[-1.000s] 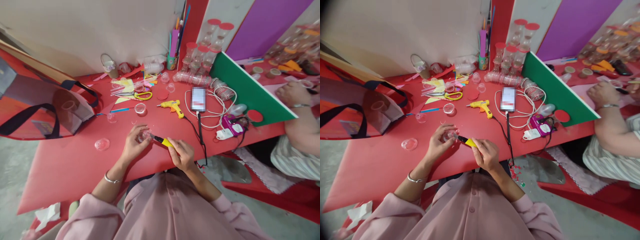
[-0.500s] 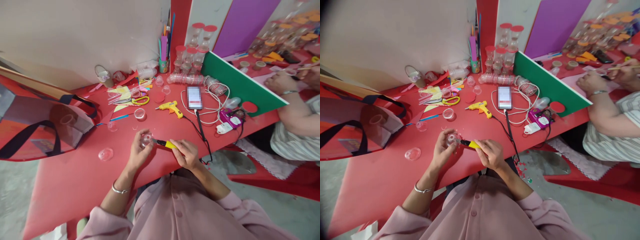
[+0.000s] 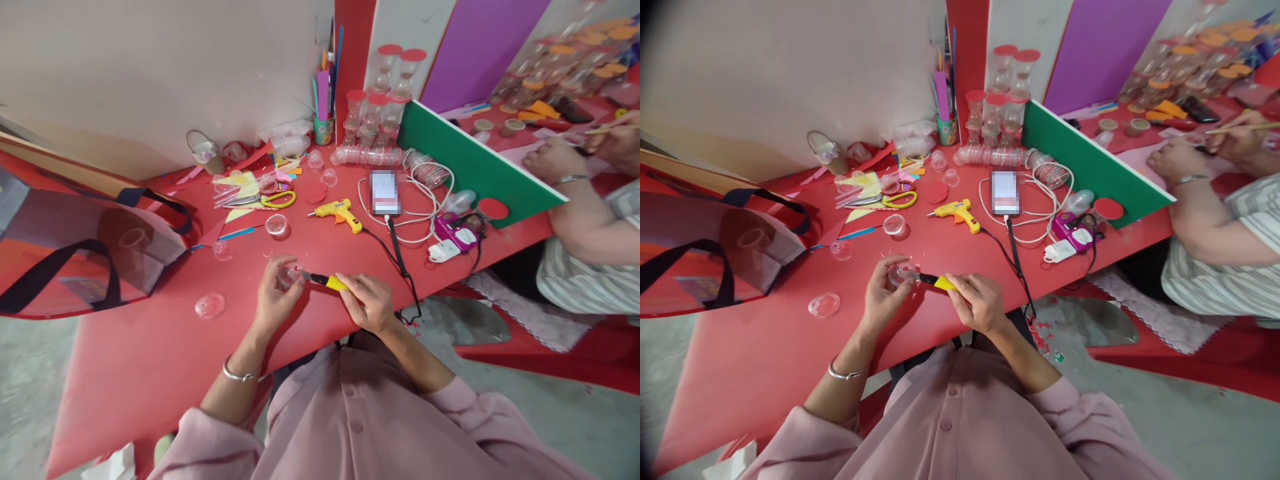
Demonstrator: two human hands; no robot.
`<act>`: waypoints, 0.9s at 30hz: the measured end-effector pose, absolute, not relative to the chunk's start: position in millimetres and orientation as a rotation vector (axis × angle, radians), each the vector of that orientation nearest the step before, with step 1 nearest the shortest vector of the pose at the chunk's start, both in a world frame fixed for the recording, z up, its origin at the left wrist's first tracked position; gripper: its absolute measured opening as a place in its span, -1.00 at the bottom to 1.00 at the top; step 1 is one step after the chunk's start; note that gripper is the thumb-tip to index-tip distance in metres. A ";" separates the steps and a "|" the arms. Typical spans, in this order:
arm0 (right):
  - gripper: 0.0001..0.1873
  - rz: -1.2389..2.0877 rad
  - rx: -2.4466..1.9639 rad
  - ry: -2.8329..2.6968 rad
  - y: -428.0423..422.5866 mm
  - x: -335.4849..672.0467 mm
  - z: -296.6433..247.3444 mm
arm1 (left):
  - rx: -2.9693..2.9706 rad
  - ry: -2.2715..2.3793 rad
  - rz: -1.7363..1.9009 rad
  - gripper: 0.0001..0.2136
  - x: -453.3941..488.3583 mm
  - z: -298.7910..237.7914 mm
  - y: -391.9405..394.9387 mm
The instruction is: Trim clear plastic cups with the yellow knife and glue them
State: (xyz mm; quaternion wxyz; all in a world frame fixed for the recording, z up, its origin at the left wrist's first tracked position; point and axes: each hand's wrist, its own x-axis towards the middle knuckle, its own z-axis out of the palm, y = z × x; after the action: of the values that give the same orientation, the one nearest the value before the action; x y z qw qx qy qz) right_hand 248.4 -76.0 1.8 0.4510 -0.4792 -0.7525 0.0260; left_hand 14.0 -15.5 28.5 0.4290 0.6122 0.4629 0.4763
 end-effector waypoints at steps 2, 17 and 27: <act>-0.50 0.058 -1.175 -1.860 -76.2 248.8 1.3 | 1.530 1.132 1.181 -0.66 13.6 26.7 -15.3; -0.51 0.027 -1.179 -1.874 -76.6 249.5 0.4 | 1.635 1.181 1.079 -0.52 8.1 33.2 -21.6; -0.51 -0.004 -1.181 -1.889 -76.5 249.7 -3.8 | 1.737 1.235 1.157 -0.54 10.1 21.5 -18.8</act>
State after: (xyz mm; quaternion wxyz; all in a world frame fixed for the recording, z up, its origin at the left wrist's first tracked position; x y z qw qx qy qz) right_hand 249.7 -76.5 -3.8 0.4411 -0.4756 -0.7610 -0.0018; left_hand 10.1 -18.8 21.5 0.3507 0.6707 0.4771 0.4467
